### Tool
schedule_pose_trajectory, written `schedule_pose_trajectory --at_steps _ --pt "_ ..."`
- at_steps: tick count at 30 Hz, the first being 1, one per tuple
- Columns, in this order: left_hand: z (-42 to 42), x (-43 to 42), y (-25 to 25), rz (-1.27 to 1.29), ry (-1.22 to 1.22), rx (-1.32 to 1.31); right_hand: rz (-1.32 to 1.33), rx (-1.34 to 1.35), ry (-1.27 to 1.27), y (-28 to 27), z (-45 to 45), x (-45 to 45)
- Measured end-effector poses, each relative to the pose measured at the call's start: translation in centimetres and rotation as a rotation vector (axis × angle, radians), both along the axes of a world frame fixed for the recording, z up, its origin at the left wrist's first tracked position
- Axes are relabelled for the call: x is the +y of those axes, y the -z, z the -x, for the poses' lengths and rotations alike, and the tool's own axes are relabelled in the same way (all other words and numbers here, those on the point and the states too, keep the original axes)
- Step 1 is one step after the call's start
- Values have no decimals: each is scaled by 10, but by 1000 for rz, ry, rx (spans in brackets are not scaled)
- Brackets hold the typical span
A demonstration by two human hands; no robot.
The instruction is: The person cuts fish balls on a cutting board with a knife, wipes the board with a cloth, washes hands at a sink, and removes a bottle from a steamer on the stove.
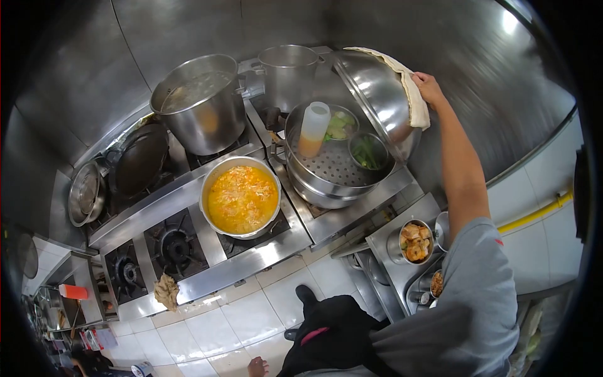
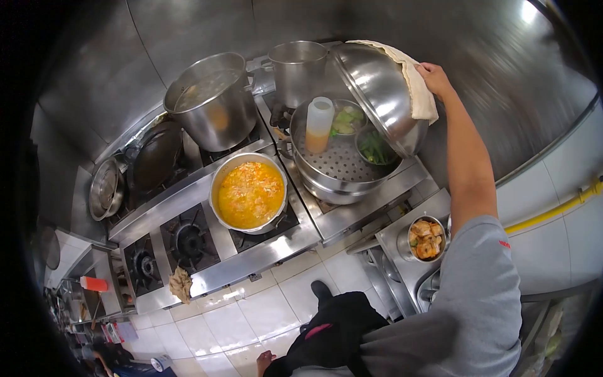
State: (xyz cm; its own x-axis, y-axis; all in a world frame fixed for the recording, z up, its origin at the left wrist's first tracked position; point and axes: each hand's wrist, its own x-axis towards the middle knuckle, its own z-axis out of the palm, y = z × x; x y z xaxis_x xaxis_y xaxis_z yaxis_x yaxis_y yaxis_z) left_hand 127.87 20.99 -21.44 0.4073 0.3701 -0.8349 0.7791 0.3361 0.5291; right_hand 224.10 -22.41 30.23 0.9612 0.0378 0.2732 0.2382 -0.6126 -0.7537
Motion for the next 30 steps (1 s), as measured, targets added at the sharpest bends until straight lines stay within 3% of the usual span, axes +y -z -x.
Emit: schedule_pose_trajectory --at_steps 1,5,8,13,30 --pt "-1 1 1 105 -139 30 -14 -2 -2 0 0 -1" --pt "-10 7 -6 -29 -148 15 -18 19 -25 -1 -2 -3" --pt "-15 8 -6 -33 -120 -72 16 27 -15 -3 -4 -4" --pt "-19 4 -12 34 -148 42 -2 44 -42 -4 -1 3" --pt "-9 -16 0 53 -154 24 50 35 -60 -6 -8 -2"
